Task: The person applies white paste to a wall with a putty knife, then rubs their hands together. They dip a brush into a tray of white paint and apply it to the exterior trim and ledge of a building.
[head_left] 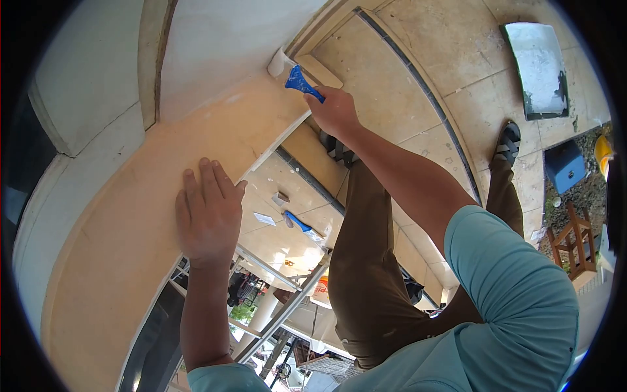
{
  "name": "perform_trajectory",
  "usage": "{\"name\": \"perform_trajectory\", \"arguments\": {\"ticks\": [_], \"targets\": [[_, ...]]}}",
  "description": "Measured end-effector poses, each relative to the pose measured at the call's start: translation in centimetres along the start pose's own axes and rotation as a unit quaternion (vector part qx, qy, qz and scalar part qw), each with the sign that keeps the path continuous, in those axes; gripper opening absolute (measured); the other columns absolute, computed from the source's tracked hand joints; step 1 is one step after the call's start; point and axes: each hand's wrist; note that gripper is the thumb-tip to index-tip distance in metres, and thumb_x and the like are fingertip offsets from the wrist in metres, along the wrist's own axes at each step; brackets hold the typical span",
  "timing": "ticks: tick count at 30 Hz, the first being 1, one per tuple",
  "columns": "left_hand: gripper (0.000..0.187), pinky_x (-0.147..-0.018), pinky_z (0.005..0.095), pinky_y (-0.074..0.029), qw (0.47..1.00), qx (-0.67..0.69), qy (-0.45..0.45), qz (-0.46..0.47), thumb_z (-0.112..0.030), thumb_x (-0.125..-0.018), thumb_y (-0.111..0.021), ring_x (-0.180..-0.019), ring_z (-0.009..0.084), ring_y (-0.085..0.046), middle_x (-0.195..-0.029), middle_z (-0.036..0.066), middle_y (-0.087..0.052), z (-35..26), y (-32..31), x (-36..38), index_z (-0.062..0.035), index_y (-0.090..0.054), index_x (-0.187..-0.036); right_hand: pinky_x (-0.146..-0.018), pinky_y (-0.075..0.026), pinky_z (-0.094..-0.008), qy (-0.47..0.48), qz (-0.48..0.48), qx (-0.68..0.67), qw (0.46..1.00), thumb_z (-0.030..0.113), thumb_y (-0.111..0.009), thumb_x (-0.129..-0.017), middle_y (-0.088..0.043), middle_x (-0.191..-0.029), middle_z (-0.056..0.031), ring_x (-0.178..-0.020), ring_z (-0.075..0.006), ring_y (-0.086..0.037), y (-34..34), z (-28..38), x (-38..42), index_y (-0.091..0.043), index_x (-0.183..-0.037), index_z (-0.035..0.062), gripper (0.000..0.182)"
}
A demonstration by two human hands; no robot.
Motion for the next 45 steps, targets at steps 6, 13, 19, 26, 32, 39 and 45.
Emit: {"name": "perform_trajectory", "arguments": {"ticks": [6, 13, 19, 26, 32, 39, 45], "targets": [[0.047, -0.087, 0.0321, -0.048, 1.0, -0.007, -0.006, -0.002, -0.053, -0.086, -0.059, -0.109, 0.0187, -0.062, -0.119, -0.002, -0.065, 0.2, 0.0, 0.1, -0.0144, -0.067, -0.111, -0.057, -0.043, -0.0258, 0.142, 0.174, -0.182, 0.957, 0.022, -0.068, -0.089, -0.058, -0.066, -0.0024, -0.06, -0.0074, -0.051, 1.5, 1.4, 8.0, -0.07, -0.103, 0.0029, 0.024], [0.042, -0.086, 0.0311, -0.047, 1.0, 0.0, 0.012, -0.014, -0.051, -0.084, -0.062, -0.108, 0.0165, -0.062, -0.117, -0.004, -0.066, -0.3, -0.3, 0.4, -0.0164, -0.067, -0.108, -0.059, -0.045, -0.0284, -0.021, 0.055, -0.13, 0.99, 0.027, -0.061, -0.092, -0.062, -0.07, -0.0031, -0.062, -0.0102, -0.055, 10.1, -7.1, 9.9, -0.067, -0.109, 0.0034, 0.029], [0.03, -0.09, 0.0384, -0.046, 0.942, 0.308, 0.096, -0.089, -0.036, -0.084, -0.068, -0.107, 0.0237, -0.062, -0.109, 0.0, -0.069, -1.8, 1.6, -0.8, -0.0139, -0.069, -0.105, -0.064, -0.049, -0.033, -0.062, 0.016, 0.091, 0.994, 0.022, -0.058, -0.091, -0.063, -0.073, -0.0086, -0.066, -0.0165, -0.062, 25.2, -12.2, 10.4, -0.063, -0.119, 0.0097, 0.031], [0.035, -0.084, 0.0431, -0.047, 0.728, 0.677, 0.023, -0.105, -0.023, -0.077, -0.074, -0.099, 0.0292, -0.063, -0.101, 0.009, -0.069, -21.3, 13.0, -7.5, -0.0086, -0.068, -0.108, -0.08, -0.048, -0.0498, -0.079, -0.142, 0.331, 0.929, 0.021, -0.056, -0.088, -0.067, -0.091, -0.0205, -0.089, -0.0411, -0.063, 46.1, -19.2, 12.2, -0.051, -0.126, 0.017, 0.039], [0.038, -0.088, 0.0407, -0.049, 0.635, 0.754, -0.159, -0.048, -0.023, -0.08, -0.071, -0.102, 0.0301, -0.062, -0.11, 0.012, -0.067, -33.1, 25.2, -17.4, -0.0065, -0.065, -0.114, -0.08, -0.05, -0.0498, -0.122, -0.207, 0.425, 0.873, 0.022, -0.053, -0.09, -0.068, -0.097, -0.0178, -0.093, -0.0388, -0.064, 57.6, -24.4, 7.7, -0.052, -0.125, 0.0175, 0.036], [0.039, -0.09, 0.0398, -0.049, 0.62, 0.773, -0.136, -0.014, -0.027, -0.085, -0.066, -0.104, 0.0306, -0.062, -0.113, 0.013, -0.066, -36.9, 28.7, -25.3, -0.0065, -0.063, -0.118, -0.081, -0.052, -0.0445, 0.03, -0.182, 0.497, 0.848, 0.017, -0.052, -0.091, -0.063, -0.101, -0.0165, -0.098, -0.0344, -0.064, 61.5, -24.5, -4.5, -0.057, -0.124, 0.0212, 0.033], [0.038, -0.09, 0.0393, -0.049, 0.626, 0.773, -0.104, 0.031, -0.028, -0.086, -0.066, -0.105, 0.0305, -0.062, -0.114, 0.014, -0.066, -39.0, 25.8, -26.6, -0.006, -0.064, -0.117, -0.083, -0.053, -0.0435, 0.099, -0.146, 0.592, 0.786, 0.01, -0.05, -0.091, -0.062, -0.107, -0.0164, -0.098, -0.0343, -0.064, 59.3, -21.4, -13.8, -0.059, -0.126, 0.0199, 0.038]]}}
Point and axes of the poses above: each hand's wrist, its own x-axis away from the middle knuckle, its own y-axis out of the back of the hand, z = x × y
